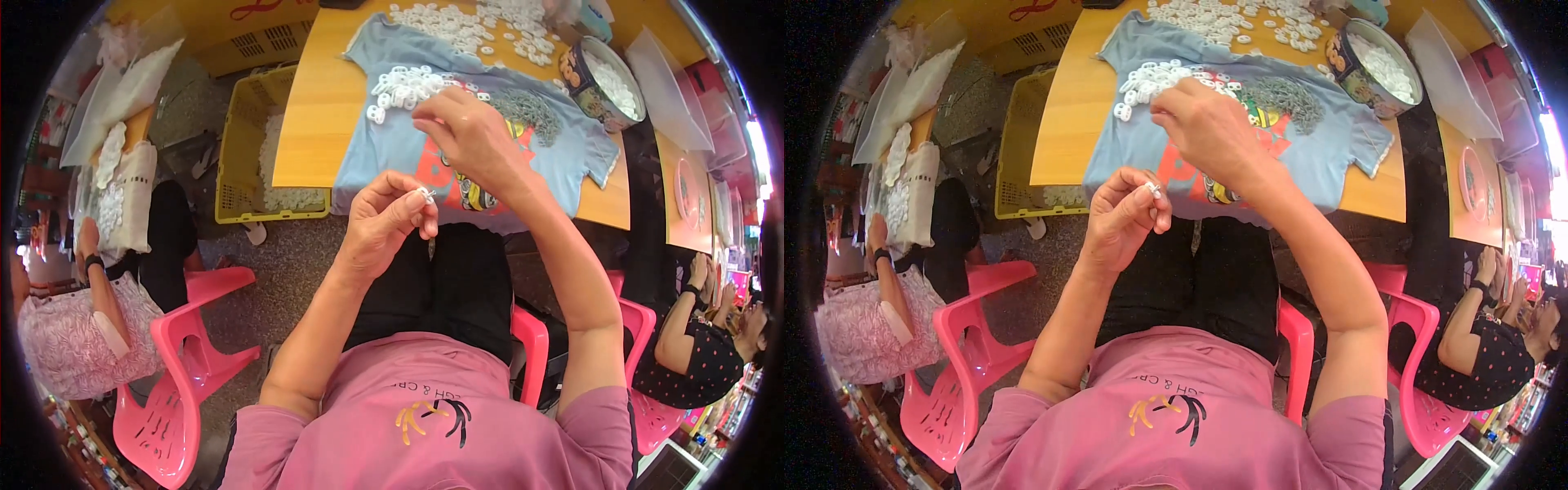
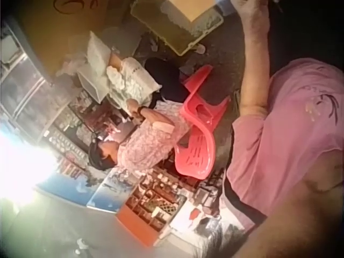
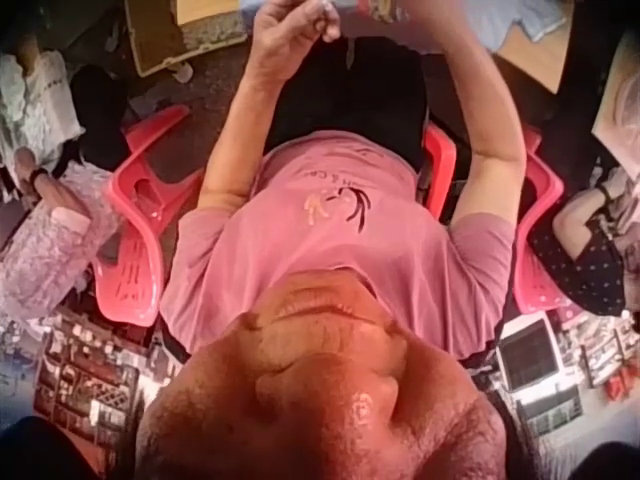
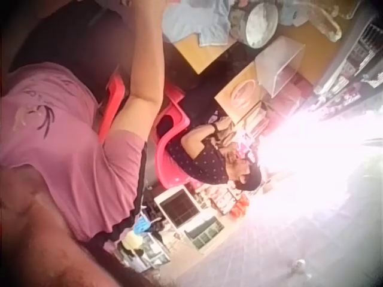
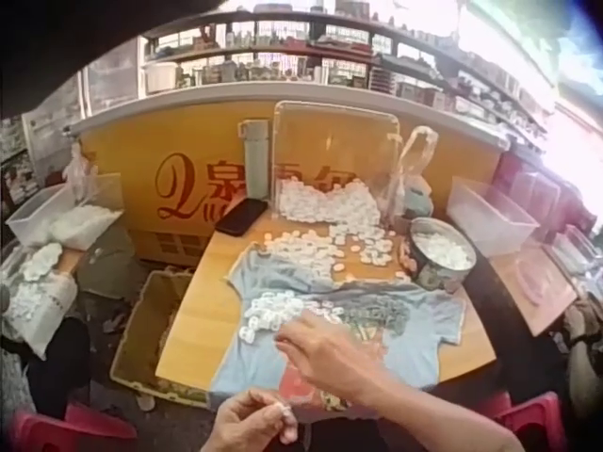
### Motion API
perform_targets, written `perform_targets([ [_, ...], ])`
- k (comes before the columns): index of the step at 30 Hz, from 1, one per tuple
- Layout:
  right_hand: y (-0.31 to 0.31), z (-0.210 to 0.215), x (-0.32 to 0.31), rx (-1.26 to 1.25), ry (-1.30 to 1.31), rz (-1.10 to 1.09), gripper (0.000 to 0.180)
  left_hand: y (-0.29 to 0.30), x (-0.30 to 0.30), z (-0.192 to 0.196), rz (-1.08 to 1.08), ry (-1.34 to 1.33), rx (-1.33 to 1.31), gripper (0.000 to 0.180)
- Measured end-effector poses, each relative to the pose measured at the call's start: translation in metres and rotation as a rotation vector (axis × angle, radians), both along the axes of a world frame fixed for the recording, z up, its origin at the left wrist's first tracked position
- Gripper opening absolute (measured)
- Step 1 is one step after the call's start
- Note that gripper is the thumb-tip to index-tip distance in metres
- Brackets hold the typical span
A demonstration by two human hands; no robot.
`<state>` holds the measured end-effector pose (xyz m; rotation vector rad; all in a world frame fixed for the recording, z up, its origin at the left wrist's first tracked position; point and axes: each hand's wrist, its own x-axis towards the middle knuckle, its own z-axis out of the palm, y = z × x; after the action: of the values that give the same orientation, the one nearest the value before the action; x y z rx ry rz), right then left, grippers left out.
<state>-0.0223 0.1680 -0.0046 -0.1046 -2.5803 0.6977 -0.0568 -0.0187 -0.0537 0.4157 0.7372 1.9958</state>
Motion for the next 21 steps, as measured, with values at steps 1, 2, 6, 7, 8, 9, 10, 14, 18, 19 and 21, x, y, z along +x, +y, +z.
perform_targets([
  [1, -0.005, -0.002, -0.012, 0.04, 0.012, 0.022, 0.013, -0.002, -0.003, 0.0, 0.006, 0.002, 0.017, 0.006],
  [2, -0.009, -0.004, -0.023, 0.079, 0.025, 0.044, 0.013, -0.003, -0.006, 0.0, 0.011, 0.003, 0.035, 0.006],
  [6, -0.011, -0.01, -0.048, 0.315, -0.026, 0.088, 0.011, -0.006, -0.014, 0.001, 0.04, -0.033, 0.074, 0.01],
  [7, -0.011, -0.013, -0.049, 0.317, -0.028, 0.1, 0.011, -0.007, -0.015, 0.001, 0.045, -0.039, 0.071, 0.01],
  [8, -0.009, -0.017, -0.048, 0.356, -0.01, 0.096, 0.01, -0.007, -0.015, 0.001, 0.049, -0.046, 0.068, 0.01],
  [9, -0.007, -0.019, -0.047, 0.394, 0.009, 0.091, 0.009, -0.006, -0.015, 0.001, 0.059, -0.05, 0.07, 0.01],
  [10, -0.008, -0.019, -0.046, 0.395, 0.007, 0.101, 0.009, -0.004, -0.015, 0.0, 0.038, -0.059, 0.062, 0.01],
  [14, -0.009, -0.015, -0.034, 0.268, 0.129, 0.119, 0.012, -0.002, -0.011, 0.001, 0.018, -0.066, 0.042, 0.01],
  [18, -0.012, 0.001, -0.009, -0.359, -0.124, -0.006, 0.02, -0.001, 0.0, 0.009, 0.16, -0.029, -0.01, 0.01],
  [19, -0.012, 0.006, -0.003, -0.671, -0.17, 0.015, 0.022, 0.001, 0.003, 0.013, 0.271, 0.05, -0.03, 0.01],
  [21, -0.015, 0.016, 0.011, -1.037, -0.235, 0.019, 0.026, 0.002, 0.007, 0.016, 0.383, 0.135, -0.022, 0.011],
])
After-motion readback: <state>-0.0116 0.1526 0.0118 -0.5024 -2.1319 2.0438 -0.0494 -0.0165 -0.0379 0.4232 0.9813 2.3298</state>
